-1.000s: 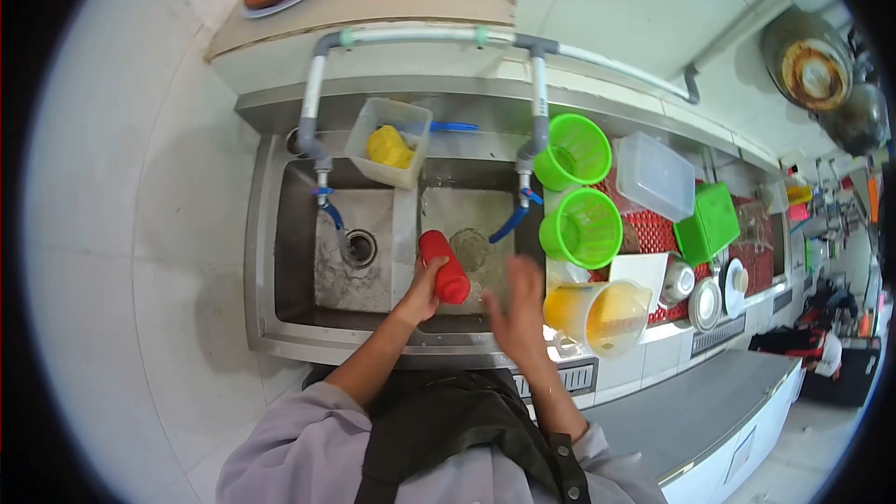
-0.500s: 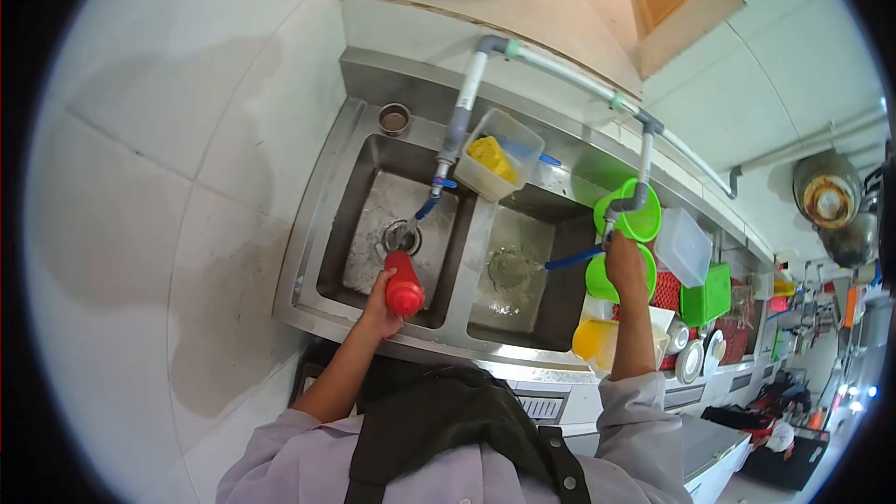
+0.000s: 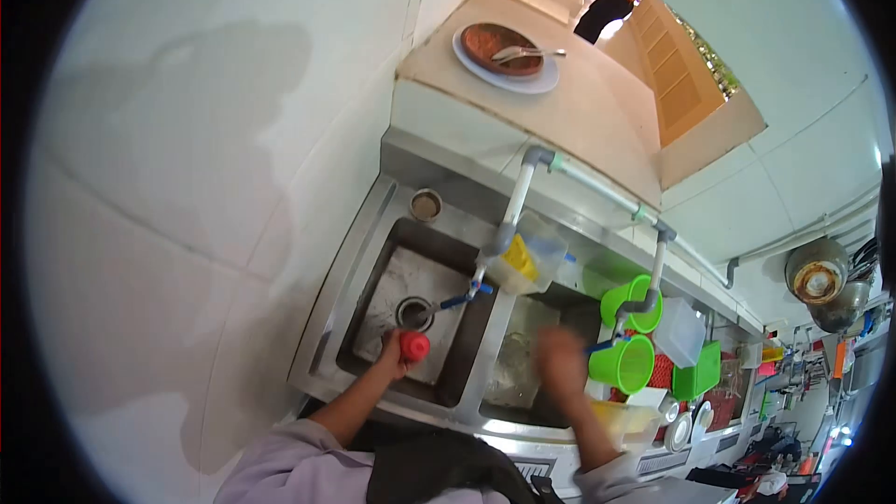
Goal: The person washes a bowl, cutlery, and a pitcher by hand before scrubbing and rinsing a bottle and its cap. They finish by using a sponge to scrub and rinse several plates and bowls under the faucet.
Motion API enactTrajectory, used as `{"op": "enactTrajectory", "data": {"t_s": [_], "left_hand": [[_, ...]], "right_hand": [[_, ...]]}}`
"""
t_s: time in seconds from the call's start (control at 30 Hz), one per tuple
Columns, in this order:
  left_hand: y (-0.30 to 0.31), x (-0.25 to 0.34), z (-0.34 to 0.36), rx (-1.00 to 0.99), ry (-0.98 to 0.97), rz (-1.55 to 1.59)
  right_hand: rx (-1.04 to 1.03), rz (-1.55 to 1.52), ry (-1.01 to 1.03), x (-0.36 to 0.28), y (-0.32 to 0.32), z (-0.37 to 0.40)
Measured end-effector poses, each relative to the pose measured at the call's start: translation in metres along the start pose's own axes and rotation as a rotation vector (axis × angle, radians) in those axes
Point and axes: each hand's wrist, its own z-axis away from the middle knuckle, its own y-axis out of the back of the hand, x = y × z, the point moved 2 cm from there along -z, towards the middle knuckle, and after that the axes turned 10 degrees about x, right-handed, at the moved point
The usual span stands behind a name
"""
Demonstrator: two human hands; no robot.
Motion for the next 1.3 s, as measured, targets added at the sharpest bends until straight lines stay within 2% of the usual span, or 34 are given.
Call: {"op": "enactTrajectory", "data": {"t_s": [0.03, 0.07, 0.1, 0.17, 0.27, 0.33, 0.37, 0.4, 0.43, 0.47, 0.5, 0.53, 0.57, 0.6, 0.63, 0.67, 0.73, 0.77, 0.83, 1.0, 1.07, 1.1, 1.17, 1.2, 1.3], "left_hand": [[-0.007, -0.003, 0.004, 0.029, -0.027, -0.001], [-0.015, -0.01, 0.008, 0.058, -0.053, -0.002], [-0.017, -0.024, 0.012, 0.017, -0.031, 0.014], [-0.033, -0.031, 0.03, -0.029, -0.018, 0.024], [-0.053, -0.013, 0.084, -0.002, -0.11, -0.075], [-0.055, -0.003, 0.1, 0.21, 0.124, -0.354], [-0.044, 0.0, 0.091, 0.199, 0.112, -0.363], [-0.028, 0.013, 0.081, 0.089, -0.631, -0.913], [-0.047, 0.03, 0.096, -0.053, -1.427, -1.404], [-0.055, 0.035, 0.103, -0.06, -1.439, -1.404], [-0.09, 0.054, 0.155, -0.255, -1.157, -1.302], [-0.115, 0.058, 0.186, -0.429, -0.872, -1.184], [-0.126, 0.051, 0.189, -0.429, -0.88, -1.186], [-0.134, 0.045, 0.192, -0.341, -0.865, -1.136], [-0.141, 0.041, 0.194, -0.255, -0.847, -1.084], [-0.148, 0.039, 0.198, -0.256, -0.853, -1.085], [-0.163, 0.044, 0.216, -0.339, -1.043, -1.01], [-0.168, 0.048, 0.225, -0.341, -1.029, -1.021], [-0.181, 0.059, 0.244, -0.533, -0.962, -0.993], [-0.189, 0.074, 0.242, -0.686, -0.866, -0.936], [-0.186, 0.077, 0.236, -0.857, -0.886, -0.878], [-0.185, 0.08, 0.235, -0.843, -0.868, -0.879], [-0.179, 0.083, 0.235, -0.947, -0.712, -0.855], [-0.176, 0.084, 0.234, -0.935, -0.706, -0.85], [-0.178, 0.097, 0.232, -0.968, -0.735, -0.903]], "right_hand": [[0.071, -0.44, 0.098, -0.042, -0.009, -0.006], [0.008, -0.927, 0.065, -0.08, -0.014, -0.005], [0.255, -0.95, 0.263, -0.111, -0.053, -0.008], [0.049, -0.776, 0.14, -0.15, -0.065, -0.011], [-0.021, -0.671, 0.105, -0.145, -0.093, -0.021], [0.033, -0.677, 0.115, -0.136, -0.076, -0.026], [0.055, -0.711, 0.09, -0.129, -0.062, -0.03], [0.078, -0.742, 0.07, -0.121, -0.05, -0.036], [0.112, -0.728, 0.066, -0.109, -0.04, -0.044], [0.155, -1.11, -0.059, -0.102, -0.034, -0.046], [0.195, -1.493, -0.185, -0.097, -0.029, -0.046], [0.203, -1.493, -0.18, -0.1, -0.024, -0.047], [0.329, -1.542, -0.291, -0.101, -0.018, -0.049], [0.455, -1.586, -0.404, -0.1, -0.01, -0.049], [0.46, -1.587, -0.398, -0.1, 0.004, -0.05], [0.5, -1.49, -0.4, -0.097, 0.02, -0.049], [0.538, -1.395, -0.419, -0.09, 0.052, -0.047], [0.527, -1.419, -0.384, -0.084, 0.068, -0.044], [0.502, -1.483, -0.312, -0.073, 0.079, -0.041], [0.456, -1.596, -0.181, -0.062, 0.099, -0.048], [0.425, -1.626, -0.007, -0.064, 0.106, -0.052], [0.395, -1.702, -0.003, -0.067, 0.1, -0.053], [0.324, -1.827, 0.018, -0.072, 0.097, -0.056], [0.276, -1.935, 0.064, -0.073, 0.097, -0.059], [0.237, -1.965, 0.122, -0.077, 0.091, -0.066]]}}
